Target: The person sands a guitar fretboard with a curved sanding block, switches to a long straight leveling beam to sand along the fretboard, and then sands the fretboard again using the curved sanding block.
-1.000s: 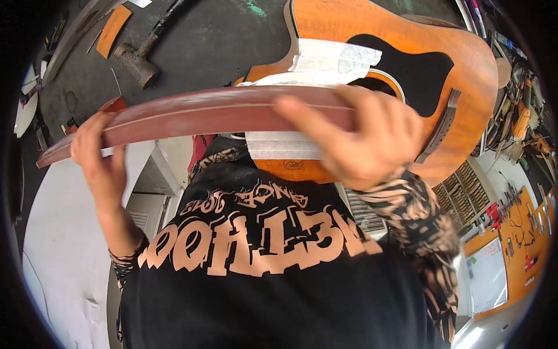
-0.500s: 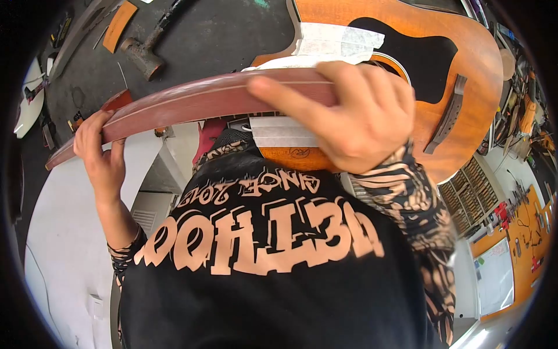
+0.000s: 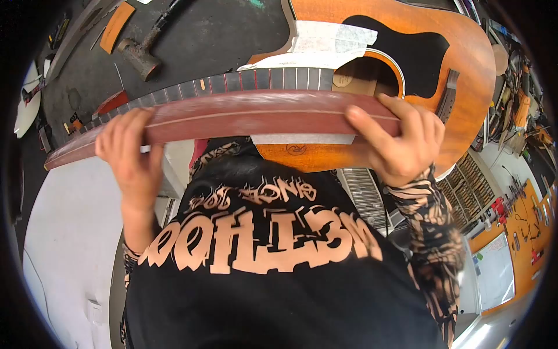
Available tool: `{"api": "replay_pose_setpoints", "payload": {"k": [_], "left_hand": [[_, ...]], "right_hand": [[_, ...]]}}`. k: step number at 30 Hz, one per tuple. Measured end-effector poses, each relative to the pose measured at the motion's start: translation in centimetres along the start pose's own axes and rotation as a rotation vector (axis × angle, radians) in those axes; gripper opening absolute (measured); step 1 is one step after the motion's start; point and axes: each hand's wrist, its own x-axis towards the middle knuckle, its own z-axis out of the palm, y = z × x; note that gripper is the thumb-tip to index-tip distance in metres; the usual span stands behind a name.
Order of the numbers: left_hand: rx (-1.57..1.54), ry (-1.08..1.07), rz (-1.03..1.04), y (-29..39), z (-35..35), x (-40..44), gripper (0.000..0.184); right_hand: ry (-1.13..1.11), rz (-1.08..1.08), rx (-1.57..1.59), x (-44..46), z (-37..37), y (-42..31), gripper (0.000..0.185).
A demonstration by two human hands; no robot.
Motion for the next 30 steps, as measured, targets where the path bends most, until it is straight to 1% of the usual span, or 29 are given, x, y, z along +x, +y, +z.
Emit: {"api": "replay_pose_setpoints", "payload": {"k": [1, 2, 3, 5, 7, 9, 11, 12, 14, 15, 17, 19, 21, 23, 24, 26, 29, 30], "left_hand": [[-0.010, -0.006, -0.012, 1.1, 0.1, 0.2, 0.048], [-0.010, -0.006, -0.010, 0.4, -0.1, -0.1, 0.048], [0.023, -0.009, -0.027, -1.3, -0.5, -0.8, 0.048], [0.074, -0.008, -0.041, -4.6, -1.2, -1.9, 0.048], [0.047, 0.033, -0.037, -6.5, -1.4, -2.5, 0.047], [0.052, 0.025, -0.028, -5.1, -0.8, -2.6, 0.046], [0.009, 0.025, 0.024, -1.5, 0.0, -1.7, 0.048], [-0.005, 0.027, 0.022, -0.2, 0.4, -1.5, 0.048], [0.004, 0.023, -0.004, -0.7, -0.1, -2.1, 0.049], [0.007, 0.013, -0.028, -1.1, -0.2, -2.4, 0.049], [0.029, 0.038, -0.045, -4.4, -0.4, -3.9, 0.049], [0.059, 0.045, -0.036, -5.8, -0.9, -4.1, 0.048], [0.044, 0.038, -0.015, -4.3, -0.6, -3.8, 0.049], [0.037, 0.002, 0.024, -0.5, 0.0, -2.5, 0.050], [-0.008, 0.037, 0.030, 0.3, 0.7, -2.2, 0.050], [0.013, 0.034, 0.005, -0.6, 0.1, -2.3, 0.050], [0.043, 0.029, -0.032, -4.4, -0.6, -3.8, 0.051], [0.059, 0.022, -0.031, -5.4, -0.7, -4.4, 0.054]], "right_hand": [[0.029, 0.008, 0.023, 0.2, -0.1, 0.2, 0.053], [-0.005, 0.029, 0.024, 0.4, -0.4, -0.4, 0.056], [-0.025, 0.003, -0.008, 0.9, 0.2, -1.4, 0.056], [-0.014, 0.046, 0.047, 3.5, 0.9, -5.7, 0.051], [-0.024, 0.051, 0.055, 4.1, 0.8, -6.4, 0.050], [-0.041, 0.044, 0.054, 3.0, 0.6, -5.7, 0.048], [-0.018, 0.049, 0.017, -0.4, 0.1, -2.7, 0.049], [-0.009, 0.041, 0.011, -0.5, 0.0, -2.0, 0.049], [0.007, 0.029, 0.000, -0.1, -0.1, -1.9, 0.043], [0.028, 0.011, -0.027, 0.4, 0.6, -3.1, 0.041], [0.050, 0.068, 0.031, 2.9, 1.4, -6.8, 0.045], [0.024, 0.059, 0.039, 2.8, 1.0, -6.7, 0.046], [-0.006, 0.035, 0.043, 1.8, 0.4, -5.9, 0.047], [-0.057, 0.063, 0.022, -1.1, -0.5, -2.9, 0.049], [-0.053, 0.055, 0.019, -1.0, -0.3, -2.5, 0.049], [0.002, 0.013, -0.023, -0.4, 0.1, -2.3, 0.041], [0.075, 0.035, -0.033, 1.9, 2.0, -6.8, 0.046], [0.062, 0.031, 0.005, 2.1, 1.9, -7.2, 0.052]]}}
